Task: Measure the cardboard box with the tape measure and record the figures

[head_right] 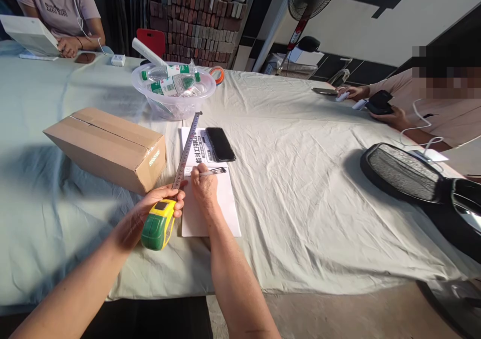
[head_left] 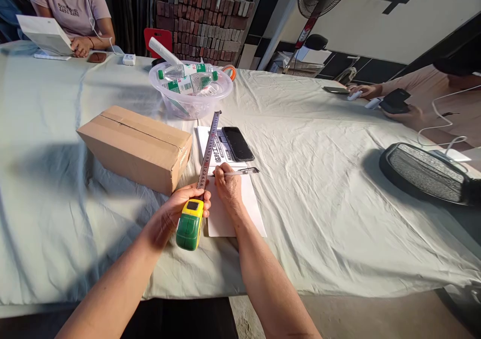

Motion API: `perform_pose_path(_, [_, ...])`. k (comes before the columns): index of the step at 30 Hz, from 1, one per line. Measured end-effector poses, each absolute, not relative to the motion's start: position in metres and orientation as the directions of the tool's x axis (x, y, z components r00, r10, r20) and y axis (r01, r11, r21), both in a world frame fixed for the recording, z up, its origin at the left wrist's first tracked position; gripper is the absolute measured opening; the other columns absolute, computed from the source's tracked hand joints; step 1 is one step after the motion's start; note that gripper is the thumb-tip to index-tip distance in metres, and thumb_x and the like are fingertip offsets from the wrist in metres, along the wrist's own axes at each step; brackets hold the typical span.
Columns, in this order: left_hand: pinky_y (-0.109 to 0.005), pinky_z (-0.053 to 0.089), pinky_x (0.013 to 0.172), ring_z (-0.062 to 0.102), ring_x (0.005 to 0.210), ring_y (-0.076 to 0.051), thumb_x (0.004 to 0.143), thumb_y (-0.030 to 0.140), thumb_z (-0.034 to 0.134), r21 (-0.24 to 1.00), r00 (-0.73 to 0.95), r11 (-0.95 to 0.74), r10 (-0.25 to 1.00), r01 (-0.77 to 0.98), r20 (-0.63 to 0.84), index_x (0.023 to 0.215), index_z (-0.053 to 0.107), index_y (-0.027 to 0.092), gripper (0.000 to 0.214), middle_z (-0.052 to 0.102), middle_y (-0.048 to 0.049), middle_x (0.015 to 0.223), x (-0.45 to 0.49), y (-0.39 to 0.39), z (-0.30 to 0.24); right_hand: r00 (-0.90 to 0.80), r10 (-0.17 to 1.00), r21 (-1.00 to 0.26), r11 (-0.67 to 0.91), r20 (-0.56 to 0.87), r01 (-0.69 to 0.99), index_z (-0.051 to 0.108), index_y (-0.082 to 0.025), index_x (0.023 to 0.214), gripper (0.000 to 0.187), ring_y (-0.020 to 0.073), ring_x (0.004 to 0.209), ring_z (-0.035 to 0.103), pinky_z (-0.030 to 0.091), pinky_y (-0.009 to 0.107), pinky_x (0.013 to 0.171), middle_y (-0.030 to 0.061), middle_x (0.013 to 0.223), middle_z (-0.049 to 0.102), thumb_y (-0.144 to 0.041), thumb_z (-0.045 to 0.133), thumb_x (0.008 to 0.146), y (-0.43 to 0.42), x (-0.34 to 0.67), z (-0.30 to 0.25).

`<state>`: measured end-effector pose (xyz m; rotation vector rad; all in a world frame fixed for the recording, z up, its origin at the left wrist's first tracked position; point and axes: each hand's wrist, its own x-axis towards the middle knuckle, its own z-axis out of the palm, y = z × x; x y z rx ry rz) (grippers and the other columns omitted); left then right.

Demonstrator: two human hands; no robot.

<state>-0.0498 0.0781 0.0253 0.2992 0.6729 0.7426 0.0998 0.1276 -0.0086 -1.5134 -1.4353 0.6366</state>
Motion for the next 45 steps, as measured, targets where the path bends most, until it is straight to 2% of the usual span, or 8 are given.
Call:
perform_pose_path(7, [-0.023, 0.050, 0.050, 0.058, 0.055, -0.011, 0.082, 0.013, 0.060, 0.477, 0.544, 0.707, 0.707, -0.522, -0.451, 0.091, 0.058, 0.016, 0.009, 0.060, -0.0013, 0.074, -0.050, 0.079, 0.023, 0.243, 0.953, -0.869, 0.042, 0.184, 0.493, 0.034, -0.025, 0.060, 0.028, 0.0142, 0.052, 0.033, 0.026, 0.027, 0.053, -0.0062, 0.051, 0.037, -0.035, 0.040, 0.085, 0.124, 0.101, -0.002])
perform_pose_path(25, [-0.024, 0.052, 0.051, 0.058, 0.054, -0.012, 0.081, 0.014, 0.062, 0.483, 0.560, 0.708, 0.704, -0.515, -0.436, 0.090, 0.059, 0.016, 0.010, 0.061, -0.0017, 0.073, -0.051, 0.079, 0.019, 0.225, 0.959, -0.859, 0.035, 0.173, 0.511, 0.034, -0.024, 0.060, 0.027, 0.0138, 0.050, 0.032, 0.025, 0.028, 0.054, -0.0067, 0.050, 0.037, -0.032, 0.040, 0.084, 0.124, 0.100, -0.001])
perform_pose_path(29, [-0.023, 0.051, 0.051, 0.058, 0.053, -0.012, 0.081, 0.014, 0.061, 0.492, 0.555, 0.703, 0.709, -0.513, -0.434, 0.089, 0.058, 0.017, 0.009, 0.061, -0.0017, 0.072, -0.050, 0.079, 0.019, 0.231, 0.960, -0.912, 0.055, 0.160, 0.406, 0.038, -0.024, 0.060, 0.028, 0.0134, 0.050, 0.036, 0.029, 0.027, 0.053, -0.0068, 0.050, 0.040, -0.034, 0.042, 0.086, 0.121, 0.099, 0.003])
perform_pose_path(32, [-0.023, 0.050, 0.051, 0.058, 0.054, -0.012, 0.081, 0.012, 0.061, 0.504, 0.551, 0.691, 0.720, -0.518, -0.421, 0.089, 0.058, 0.017, 0.010, 0.061, -0.0015, 0.072, -0.050, 0.079, 0.017, 0.313, 0.925, -0.946, 0.117, 0.214, 0.301, 0.043, -0.023, 0.063, 0.029, 0.0128, 0.052, 0.041, 0.035, 0.026, 0.056, -0.0067, 0.053, 0.043, -0.037, 0.043, 0.090, 0.120, 0.099, 0.006])
perform_pose_path(36, [-0.023, 0.048, 0.050, 0.055, 0.051, -0.011, 0.083, 0.014, 0.060, 0.531, 0.558, 0.671, 0.735, -0.518, -0.385, 0.092, 0.060, 0.015, 0.009, 0.058, 0.0003, 0.066, -0.050, 0.077, 0.016, 0.353, 0.893, -0.942, 0.185, 0.280, 0.281, 0.051, -0.022, 0.072, 0.032, 0.0130, 0.060, 0.048, 0.041, 0.026, 0.063, -0.0041, 0.062, 0.054, -0.047, 0.046, 0.091, 0.122, 0.099, 0.008])
perform_pose_path(41, [-0.023, 0.045, 0.048, 0.054, 0.047, -0.011, 0.082, 0.015, 0.059, 0.593, 0.615, 0.627, 0.744, -0.506, -0.261, 0.091, 0.065, 0.014, 0.010, 0.054, 0.0019, 0.058, -0.052, 0.063, 0.031, 0.259, 0.927, -0.952, 0.217, 0.270, 0.217, 0.056, -0.021, 0.090, 0.034, 0.0145, 0.062, 0.057, 0.047, 0.029, 0.066, 0.0000, 0.072, 0.066, -0.054, 0.044, 0.091, 0.123, 0.094, 0.006])
perform_pose_path(43, [-0.023, 0.044, 0.048, 0.054, 0.046, -0.011, 0.084, 0.015, 0.057, 0.619, 0.653, 0.597, 0.737, -0.510, -0.174, 0.090, 0.066, 0.014, 0.011, 0.053, 0.0018, 0.056, -0.054, 0.055, 0.042, 0.161, 0.946, -0.938, 0.233, 0.279, 0.257, 0.055, -0.022, 0.091, 0.036, 0.0167, 0.067, 0.061, 0.050, 0.031, 0.068, 0.0012, 0.075, 0.067, -0.055, 0.043, 0.090, 0.122, 0.092, 0.005])
perform_pose_path(45, [-0.024, 0.045, 0.047, 0.055, 0.046, -0.012, 0.086, 0.017, 0.056, 0.633, 0.677, 0.578, 0.727, -0.515, -0.115, 0.090, 0.067, 0.014, 0.013, 0.054, 0.0012, 0.056, -0.058, 0.044, 0.052, 0.038, 0.949, -0.905, 0.284, 0.312, 0.317, 0.055, -0.022, 0.098, 0.038, 0.0206, 0.080, 0.064, 0.051, 0.035, 0.074, 0.0040, 0.087, 0.068, -0.058, 0.052, 0.085, 0.121, 0.089, 0.003])
